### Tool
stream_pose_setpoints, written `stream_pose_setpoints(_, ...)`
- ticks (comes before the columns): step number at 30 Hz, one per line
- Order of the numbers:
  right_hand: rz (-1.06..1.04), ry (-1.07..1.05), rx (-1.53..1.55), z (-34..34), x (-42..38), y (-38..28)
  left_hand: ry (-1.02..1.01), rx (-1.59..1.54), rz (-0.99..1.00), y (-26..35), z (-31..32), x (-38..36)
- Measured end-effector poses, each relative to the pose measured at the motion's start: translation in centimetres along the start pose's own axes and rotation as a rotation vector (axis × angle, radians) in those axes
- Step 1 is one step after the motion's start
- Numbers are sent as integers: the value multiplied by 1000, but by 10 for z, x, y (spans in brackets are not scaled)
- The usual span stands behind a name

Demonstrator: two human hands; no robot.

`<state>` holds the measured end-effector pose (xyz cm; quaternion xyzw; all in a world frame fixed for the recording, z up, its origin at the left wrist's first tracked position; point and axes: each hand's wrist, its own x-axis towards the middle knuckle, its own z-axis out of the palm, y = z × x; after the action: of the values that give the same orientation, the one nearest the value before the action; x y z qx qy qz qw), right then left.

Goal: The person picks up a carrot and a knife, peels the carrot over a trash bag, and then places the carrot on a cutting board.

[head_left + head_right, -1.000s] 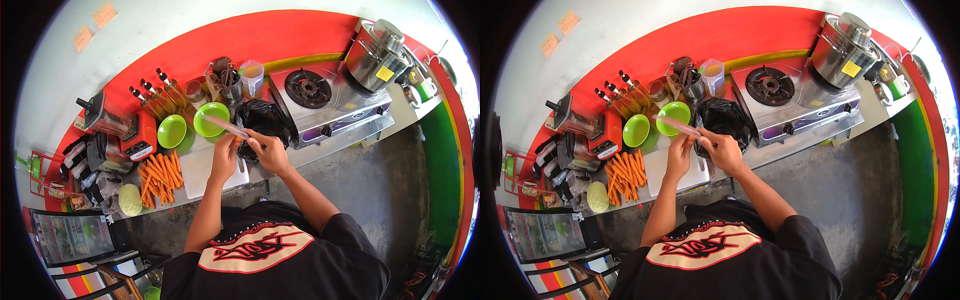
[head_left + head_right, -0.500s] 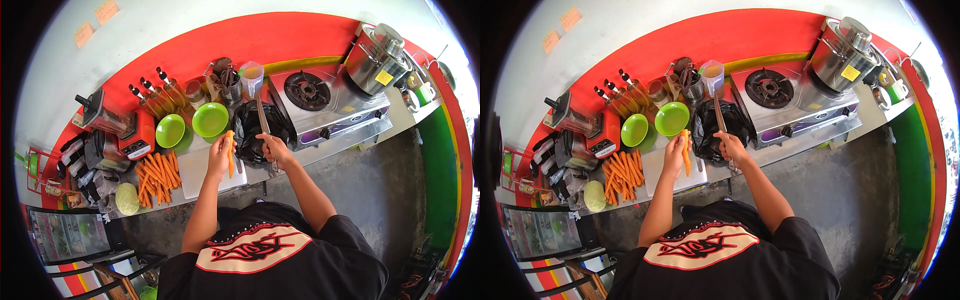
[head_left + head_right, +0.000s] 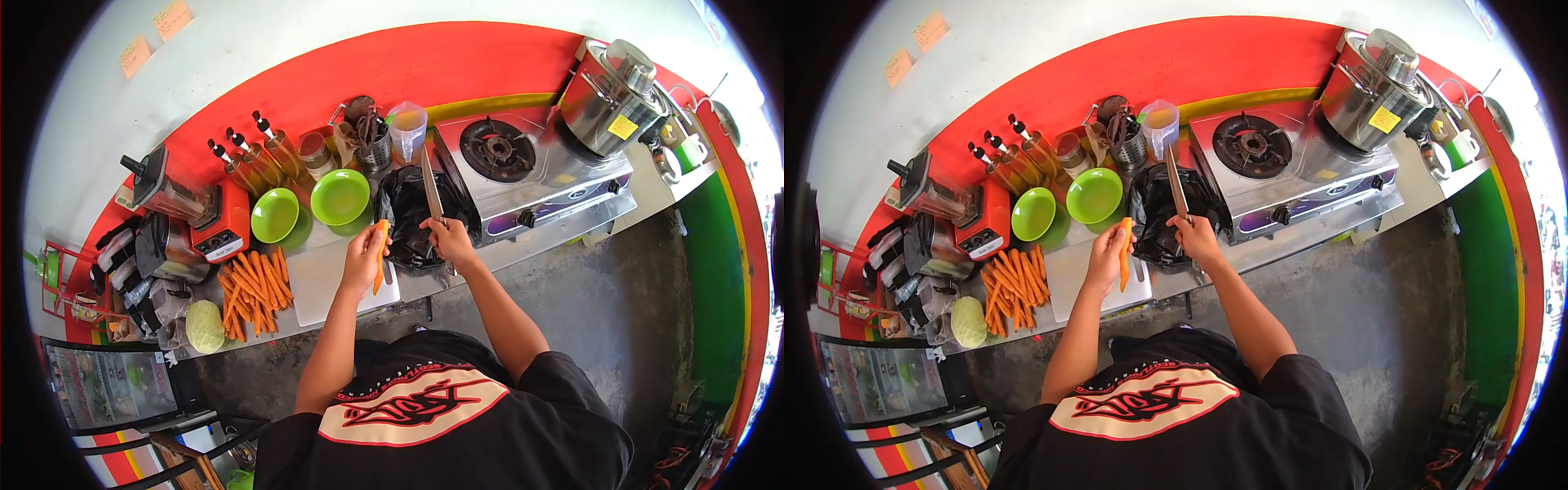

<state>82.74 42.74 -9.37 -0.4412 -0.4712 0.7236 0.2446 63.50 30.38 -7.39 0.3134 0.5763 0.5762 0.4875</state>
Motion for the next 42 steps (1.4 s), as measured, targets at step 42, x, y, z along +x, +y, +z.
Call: stream_pose_setpoints(42, -724, 10, -1141, 52, -76, -45, 72, -450, -8, 9, 18, -38)
